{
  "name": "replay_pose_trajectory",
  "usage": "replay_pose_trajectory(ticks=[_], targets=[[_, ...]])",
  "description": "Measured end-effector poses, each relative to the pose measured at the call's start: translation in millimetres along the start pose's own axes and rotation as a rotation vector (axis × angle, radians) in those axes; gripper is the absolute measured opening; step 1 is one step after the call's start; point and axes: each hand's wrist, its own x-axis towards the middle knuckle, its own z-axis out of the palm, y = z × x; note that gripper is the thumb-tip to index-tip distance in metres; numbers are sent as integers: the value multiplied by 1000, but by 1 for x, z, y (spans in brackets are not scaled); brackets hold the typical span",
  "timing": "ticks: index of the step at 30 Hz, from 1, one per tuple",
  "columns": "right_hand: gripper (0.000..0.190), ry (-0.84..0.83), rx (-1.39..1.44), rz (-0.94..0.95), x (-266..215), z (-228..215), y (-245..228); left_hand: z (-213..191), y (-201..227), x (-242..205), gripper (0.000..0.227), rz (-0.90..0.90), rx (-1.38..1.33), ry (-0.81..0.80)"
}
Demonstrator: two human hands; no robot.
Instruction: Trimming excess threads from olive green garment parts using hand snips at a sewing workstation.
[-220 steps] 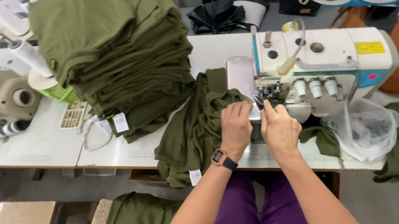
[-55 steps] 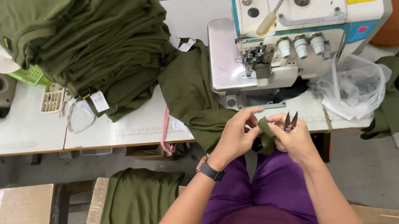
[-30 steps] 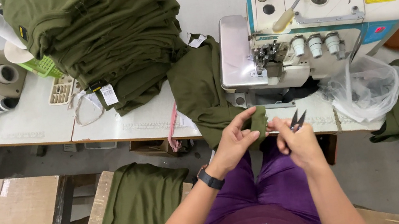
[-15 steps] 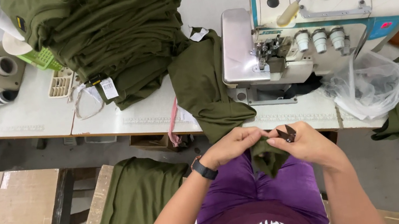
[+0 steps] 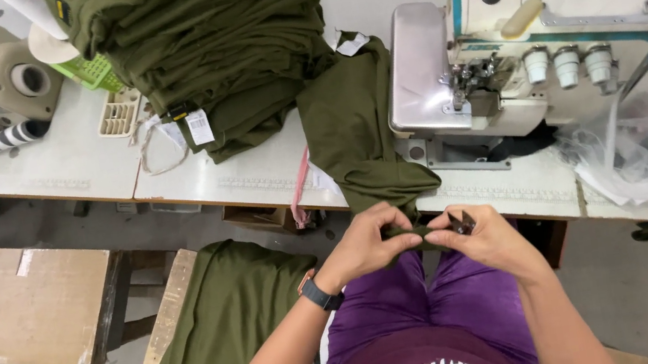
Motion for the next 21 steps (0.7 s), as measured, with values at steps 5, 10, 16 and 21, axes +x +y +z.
replay_pose_trajectory(ticks=[5,10,16,21], targets=[[9,-30,-25,-42,18,7,3,-7,-16,-4,22,-119,-125,-18],[10,-32,-64,-148,28,4,-6,-20,-7,3,23,-136,-84,0],[10,-8,-88,-182,27,3,-11,-16,-4,3,23,-99,7,22],[10,42,-79,-180,26,6,-7,-11,-10,4,19,-62,-12,135]])
